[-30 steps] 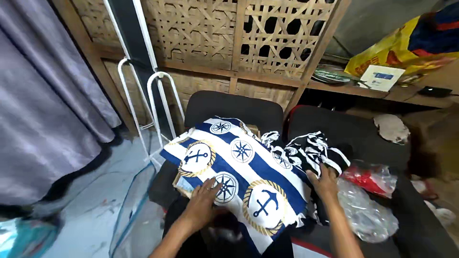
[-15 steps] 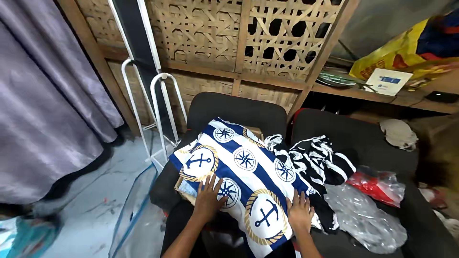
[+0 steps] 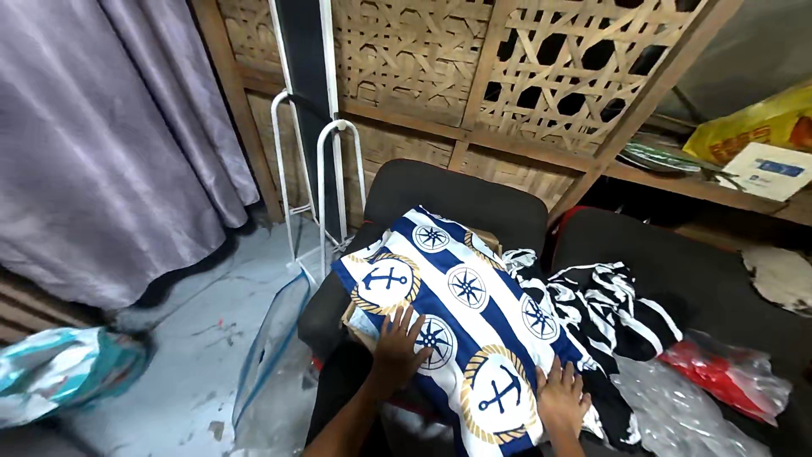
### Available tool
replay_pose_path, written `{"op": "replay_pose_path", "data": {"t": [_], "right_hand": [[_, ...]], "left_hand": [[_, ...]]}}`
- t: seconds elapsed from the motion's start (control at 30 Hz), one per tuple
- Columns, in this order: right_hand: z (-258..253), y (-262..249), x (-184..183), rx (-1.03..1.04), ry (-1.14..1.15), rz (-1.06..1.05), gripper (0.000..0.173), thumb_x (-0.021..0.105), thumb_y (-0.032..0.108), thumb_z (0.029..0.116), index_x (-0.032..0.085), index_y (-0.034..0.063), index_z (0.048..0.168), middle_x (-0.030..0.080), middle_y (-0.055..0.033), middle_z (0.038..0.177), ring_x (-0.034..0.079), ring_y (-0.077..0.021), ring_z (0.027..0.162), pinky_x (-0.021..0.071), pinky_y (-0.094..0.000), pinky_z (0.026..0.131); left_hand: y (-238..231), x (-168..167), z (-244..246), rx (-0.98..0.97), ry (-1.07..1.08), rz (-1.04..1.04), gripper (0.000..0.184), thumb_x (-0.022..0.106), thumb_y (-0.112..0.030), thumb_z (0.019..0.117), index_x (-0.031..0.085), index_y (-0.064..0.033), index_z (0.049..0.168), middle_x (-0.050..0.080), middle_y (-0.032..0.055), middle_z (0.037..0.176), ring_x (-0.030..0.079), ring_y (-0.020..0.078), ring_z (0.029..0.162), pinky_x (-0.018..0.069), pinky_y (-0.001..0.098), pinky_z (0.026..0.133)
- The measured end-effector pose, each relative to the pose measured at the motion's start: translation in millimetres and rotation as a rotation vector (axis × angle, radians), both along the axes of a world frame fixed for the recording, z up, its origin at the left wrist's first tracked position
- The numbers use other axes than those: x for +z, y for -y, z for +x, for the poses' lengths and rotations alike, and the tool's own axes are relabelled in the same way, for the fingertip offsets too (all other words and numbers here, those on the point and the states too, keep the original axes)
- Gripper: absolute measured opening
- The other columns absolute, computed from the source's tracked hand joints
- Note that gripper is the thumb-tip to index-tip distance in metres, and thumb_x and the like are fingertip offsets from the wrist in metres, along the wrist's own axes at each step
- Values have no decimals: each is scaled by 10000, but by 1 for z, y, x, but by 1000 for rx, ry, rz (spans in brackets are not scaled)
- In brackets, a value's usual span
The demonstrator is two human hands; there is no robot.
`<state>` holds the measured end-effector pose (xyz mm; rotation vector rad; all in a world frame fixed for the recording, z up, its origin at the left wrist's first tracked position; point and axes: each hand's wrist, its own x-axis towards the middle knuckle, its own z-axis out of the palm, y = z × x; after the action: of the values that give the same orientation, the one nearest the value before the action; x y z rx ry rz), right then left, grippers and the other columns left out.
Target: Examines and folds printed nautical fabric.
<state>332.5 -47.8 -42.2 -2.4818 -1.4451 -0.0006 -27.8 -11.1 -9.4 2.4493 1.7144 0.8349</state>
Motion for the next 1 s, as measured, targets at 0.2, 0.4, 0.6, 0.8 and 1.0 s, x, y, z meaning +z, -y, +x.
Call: {"op": "replay_pose_path", "data": {"t": [0.2,0.4,0.6,0.8,1.0], "right_hand": [[0,5,2,21,-41,11,616,458,379,1084,356,29,1580,267,-250,1650,222,-475,1526,169,-683,1195],[-16,34,-4,78,-101,96,558,514,245,1061,406,-23,1538,318,-280,1616,275,-501,1498,220,-679,1180],[-33,76,-29,179,-136,232,525,523,218,1025,493,-52,1473,348,-353,1566,357,-569,1427,320,-679,1140],[-35,100,-41,179,-361,305,557,557,155,1002,444,-59,1503,295,-351,1593,359,-534,1443,357,-632,1144],[-37,104,-53,193,-370,241,683,635,92,968,339,-21,1572,195,-307,1650,422,-493,1422,452,-592,1083]], "left_hand": [[2,10,1,10,-51,-172,676,504,-592,986,486,-209,1543,358,138,1644,282,376,1536,199,647,1206],[3,8,1,7,-80,-129,683,475,-601,989,494,-192,1537,371,151,1635,314,394,1520,223,654,1194],[3,9,1,7,-85,-103,674,477,-591,991,510,-182,1526,399,159,1617,339,401,1507,237,653,1187],[2,7,1,2,-78,-126,682,450,-603,998,491,-191,1539,370,153,1635,301,399,1524,205,642,1203],[3,6,-1,5,-85,-130,673,454,-595,996,490,-201,1540,363,154,1639,295,405,1525,201,643,1204]]}}
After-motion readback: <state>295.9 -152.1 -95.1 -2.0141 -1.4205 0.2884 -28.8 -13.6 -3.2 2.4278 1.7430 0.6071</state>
